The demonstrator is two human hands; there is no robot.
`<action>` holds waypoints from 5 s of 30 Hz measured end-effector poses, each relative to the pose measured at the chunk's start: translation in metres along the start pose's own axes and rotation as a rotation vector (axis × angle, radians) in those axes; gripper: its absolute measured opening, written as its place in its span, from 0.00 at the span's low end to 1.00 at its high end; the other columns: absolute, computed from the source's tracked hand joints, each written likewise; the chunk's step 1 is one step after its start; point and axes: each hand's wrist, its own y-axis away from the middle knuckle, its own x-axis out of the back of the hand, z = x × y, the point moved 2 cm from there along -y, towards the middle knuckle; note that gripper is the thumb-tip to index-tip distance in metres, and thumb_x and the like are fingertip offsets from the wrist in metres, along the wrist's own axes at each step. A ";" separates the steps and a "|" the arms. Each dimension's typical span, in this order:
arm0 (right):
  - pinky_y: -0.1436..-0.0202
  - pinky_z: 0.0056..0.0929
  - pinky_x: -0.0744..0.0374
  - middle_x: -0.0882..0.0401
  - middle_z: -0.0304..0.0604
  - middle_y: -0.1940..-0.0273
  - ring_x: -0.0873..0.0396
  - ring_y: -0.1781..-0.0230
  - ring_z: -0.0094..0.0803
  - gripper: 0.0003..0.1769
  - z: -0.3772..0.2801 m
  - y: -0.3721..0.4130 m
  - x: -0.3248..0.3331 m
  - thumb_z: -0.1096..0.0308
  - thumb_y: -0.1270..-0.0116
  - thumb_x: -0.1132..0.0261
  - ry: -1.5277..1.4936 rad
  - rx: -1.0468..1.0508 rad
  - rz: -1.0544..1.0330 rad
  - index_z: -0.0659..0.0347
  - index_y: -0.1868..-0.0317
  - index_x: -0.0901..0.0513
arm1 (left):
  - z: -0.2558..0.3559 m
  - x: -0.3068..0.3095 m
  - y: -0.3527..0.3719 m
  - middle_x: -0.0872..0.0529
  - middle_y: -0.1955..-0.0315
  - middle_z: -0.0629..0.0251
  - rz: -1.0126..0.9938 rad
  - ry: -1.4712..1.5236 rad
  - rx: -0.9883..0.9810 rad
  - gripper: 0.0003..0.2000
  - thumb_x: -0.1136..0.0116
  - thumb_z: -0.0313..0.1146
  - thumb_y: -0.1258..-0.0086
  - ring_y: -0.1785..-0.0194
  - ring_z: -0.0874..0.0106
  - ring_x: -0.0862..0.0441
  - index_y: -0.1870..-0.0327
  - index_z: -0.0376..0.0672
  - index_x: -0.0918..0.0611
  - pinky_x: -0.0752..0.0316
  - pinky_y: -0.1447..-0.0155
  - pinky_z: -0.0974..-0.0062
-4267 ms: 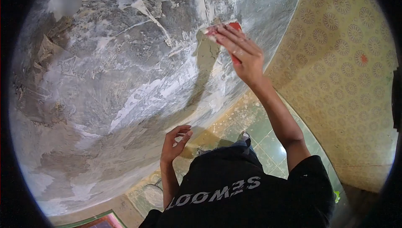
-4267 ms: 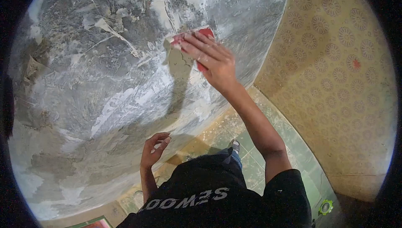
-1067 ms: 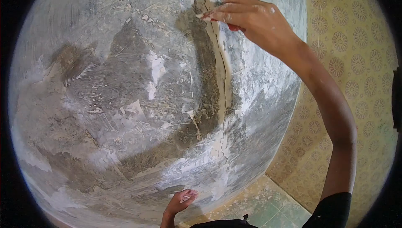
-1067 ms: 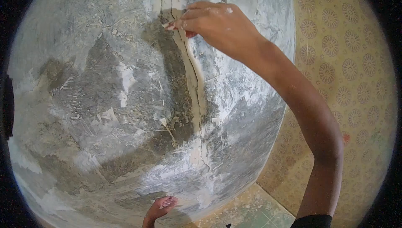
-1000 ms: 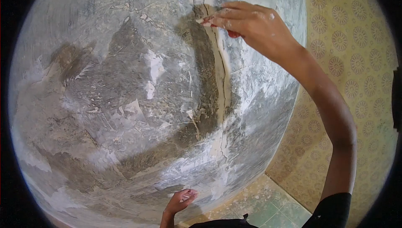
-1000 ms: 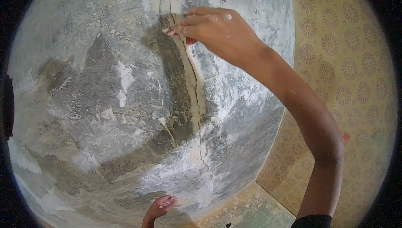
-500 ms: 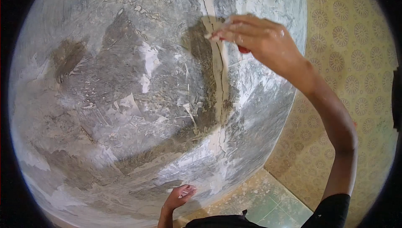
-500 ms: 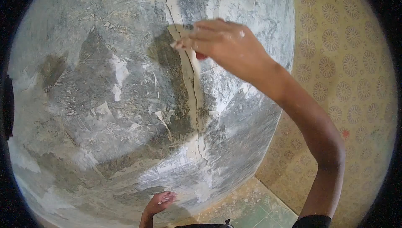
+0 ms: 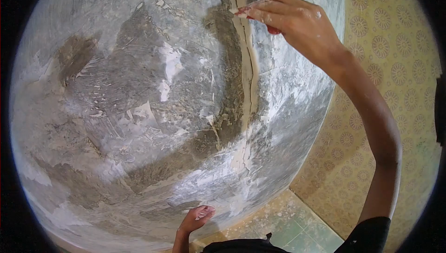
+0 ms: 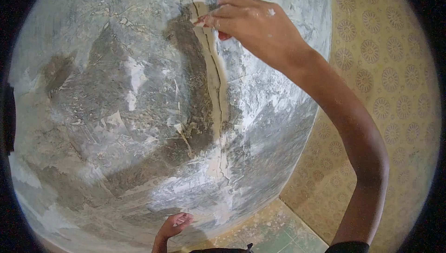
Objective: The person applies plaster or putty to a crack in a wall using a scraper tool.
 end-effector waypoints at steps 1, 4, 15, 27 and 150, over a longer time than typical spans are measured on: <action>0.45 0.24 0.14 0.11 0.28 0.49 0.16 0.43 0.24 0.20 -0.003 0.004 0.000 0.72 0.40 0.27 -0.007 0.009 0.007 0.44 0.47 0.11 | 0.003 0.000 -0.001 0.09 0.55 0.65 -0.003 -0.013 -0.030 0.13 0.35 0.36 0.25 0.52 0.74 0.14 0.45 0.40 0.15 0.20 0.46 0.72; 0.44 0.24 0.14 0.11 0.26 0.50 0.17 0.43 0.24 0.20 -0.011 0.014 -0.001 0.70 0.40 0.27 0.011 0.022 -0.015 0.43 0.47 0.11 | 0.010 0.001 -0.007 0.09 0.56 0.64 -0.018 -0.024 -0.051 0.12 0.35 0.36 0.25 0.53 0.74 0.13 0.47 0.40 0.14 0.20 0.48 0.72; 0.41 0.26 0.15 0.12 0.31 0.53 0.18 0.43 0.26 0.20 -0.040 0.047 0.009 0.69 0.46 0.25 -0.119 0.027 -0.103 0.55 0.50 0.11 | 0.008 -0.003 -0.013 0.09 0.55 0.59 -0.034 -0.016 -0.060 0.15 0.34 0.38 0.26 0.56 0.72 0.13 0.46 0.37 0.15 0.20 0.49 0.73; 0.39 0.32 0.16 0.15 0.34 0.45 0.21 0.37 0.30 0.20 -0.082 0.098 0.011 0.69 0.44 0.29 -0.176 -0.003 -0.246 0.54 0.48 0.11 | 0.008 -0.006 -0.009 0.08 0.57 0.61 -0.053 -0.028 -0.138 0.13 0.36 0.34 0.25 0.57 0.73 0.12 0.46 0.37 0.15 0.20 0.49 0.74; 0.46 0.39 0.18 0.16 0.63 0.46 0.14 0.50 0.44 0.21 -0.362 0.216 0.006 0.77 0.25 0.43 -0.804 -1.629 -0.213 0.62 0.34 0.21 | -0.044 0.018 0.036 0.10 0.55 0.64 0.014 0.104 0.037 0.14 0.36 0.36 0.25 0.54 0.74 0.14 0.45 0.39 0.15 0.21 0.48 0.73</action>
